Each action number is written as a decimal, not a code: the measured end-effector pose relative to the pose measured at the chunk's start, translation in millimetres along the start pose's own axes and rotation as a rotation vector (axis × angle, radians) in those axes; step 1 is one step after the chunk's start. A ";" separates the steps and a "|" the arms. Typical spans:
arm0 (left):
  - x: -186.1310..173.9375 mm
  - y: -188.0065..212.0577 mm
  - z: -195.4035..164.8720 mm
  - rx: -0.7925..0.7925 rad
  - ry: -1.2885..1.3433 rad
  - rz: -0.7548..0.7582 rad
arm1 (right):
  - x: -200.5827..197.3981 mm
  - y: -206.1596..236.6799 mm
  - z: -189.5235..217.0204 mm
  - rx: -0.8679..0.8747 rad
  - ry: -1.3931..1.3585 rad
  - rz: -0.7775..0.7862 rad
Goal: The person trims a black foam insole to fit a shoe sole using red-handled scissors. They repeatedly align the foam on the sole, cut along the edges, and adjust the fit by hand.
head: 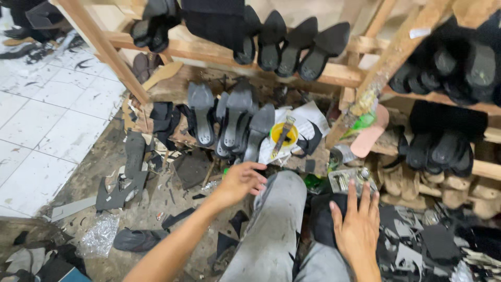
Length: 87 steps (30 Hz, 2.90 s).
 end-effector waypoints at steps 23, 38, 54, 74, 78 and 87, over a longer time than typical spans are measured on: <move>-123.6 -89.5 -149.9 0.525 -0.671 -0.707 | 24.3 12.6 1.9 -0.126 0.007 -0.100; -150.8 -214.6 -246.9 0.006 -1.363 -0.768 | 24.1 1.2 14.2 -0.079 -0.006 -0.029; 175.8 56.9 -73.5 0.398 -0.288 -0.042 | 23.0 69.7 -44.2 0.444 -1.180 -0.149; 210.1 13.3 30.7 -0.253 0.432 0.215 | -6.8 78.9 -52.3 0.535 -1.856 -0.345; 207.9 13.3 23.8 -0.184 0.514 0.254 | -15.4 81.4 -53.0 0.599 -1.915 -0.380; 202.7 61.1 -58.7 0.381 -0.179 -0.033 | -30.0 85.7 -31.4 0.391 -0.979 -0.202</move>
Point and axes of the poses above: each hand's wrist, its own y-axis away from the middle knuckle, its own x-axis out of the palm, z = x × y, the point moved 8 cm from there along -y, towards the middle knuckle, and after that the axes turned 14 degrees about -y, right-handed, at the moved point
